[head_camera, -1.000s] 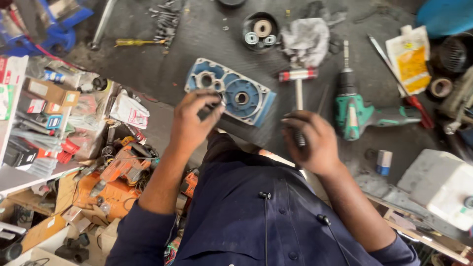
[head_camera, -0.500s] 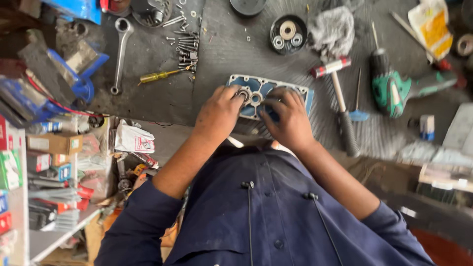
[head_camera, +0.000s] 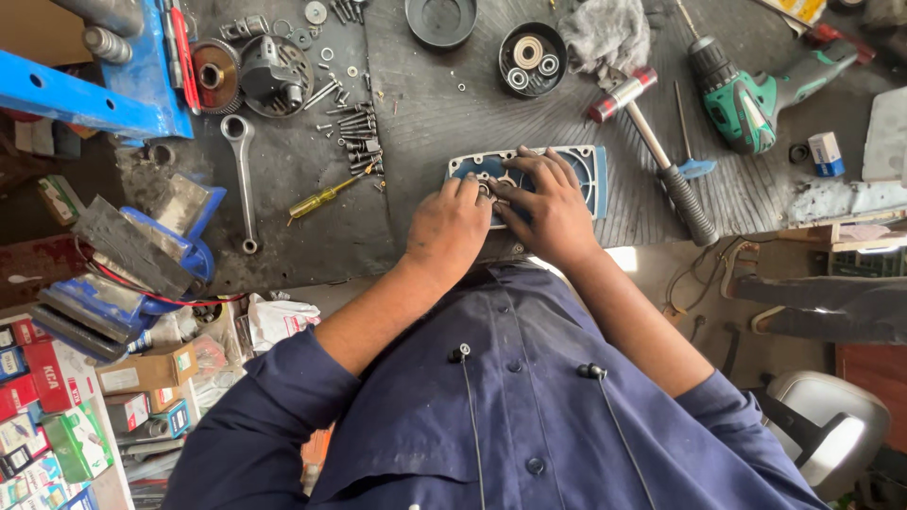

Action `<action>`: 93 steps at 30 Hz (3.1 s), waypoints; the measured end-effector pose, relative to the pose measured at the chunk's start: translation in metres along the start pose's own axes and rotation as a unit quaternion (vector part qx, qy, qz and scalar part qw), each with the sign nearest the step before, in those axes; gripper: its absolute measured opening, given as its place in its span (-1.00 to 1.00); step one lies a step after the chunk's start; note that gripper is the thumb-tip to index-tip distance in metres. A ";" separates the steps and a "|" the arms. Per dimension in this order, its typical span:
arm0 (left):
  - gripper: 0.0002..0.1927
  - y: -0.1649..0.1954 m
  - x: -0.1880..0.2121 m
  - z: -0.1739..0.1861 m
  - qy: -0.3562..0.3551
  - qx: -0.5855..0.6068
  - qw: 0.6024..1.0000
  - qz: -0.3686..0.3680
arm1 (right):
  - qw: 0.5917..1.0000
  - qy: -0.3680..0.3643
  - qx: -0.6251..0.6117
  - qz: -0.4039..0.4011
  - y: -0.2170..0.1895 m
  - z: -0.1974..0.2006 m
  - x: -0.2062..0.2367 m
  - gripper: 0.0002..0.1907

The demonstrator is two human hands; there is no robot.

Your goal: The person reassembles a blue gearbox housing at a workbench, pressing bearings into the housing bores by hand, seating them with a mallet, and driving a screw into the housing with a screwdriver. They pick small parts from the bench and a box and fit them into the housing.

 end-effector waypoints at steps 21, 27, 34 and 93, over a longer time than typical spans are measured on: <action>-0.13 -0.044 -0.081 0.005 -0.276 0.042 0.937 0.209 | 0.994 -0.104 0.011 0.040 0.052 0.035 0.001 -0.03; -0.22 -0.041 -0.089 -0.004 -0.296 0.055 0.922 0.244 | 0.992 -0.102 0.023 0.073 0.061 0.031 -0.002 -0.03; -0.32 -0.043 -0.074 0.003 -0.226 0.103 0.924 0.291 | 0.992 -0.104 -0.037 0.063 0.062 0.035 -0.010 -0.05; -0.77 -0.321 -0.067 0.084 -0.022 -0.208 0.973 0.097 | 0.912 -0.004 0.132 -0.389 0.146 0.057 0.097 -0.30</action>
Point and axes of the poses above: each hand's wrist, its own x-axis away from the middle knuckle, its own z-axis out of the back of the hand, y = z × x, the point moved 3 cm from there along -x, towards the middle knuckle, and after that the axes turned 3 degrees about y, right-handed, at the moved point
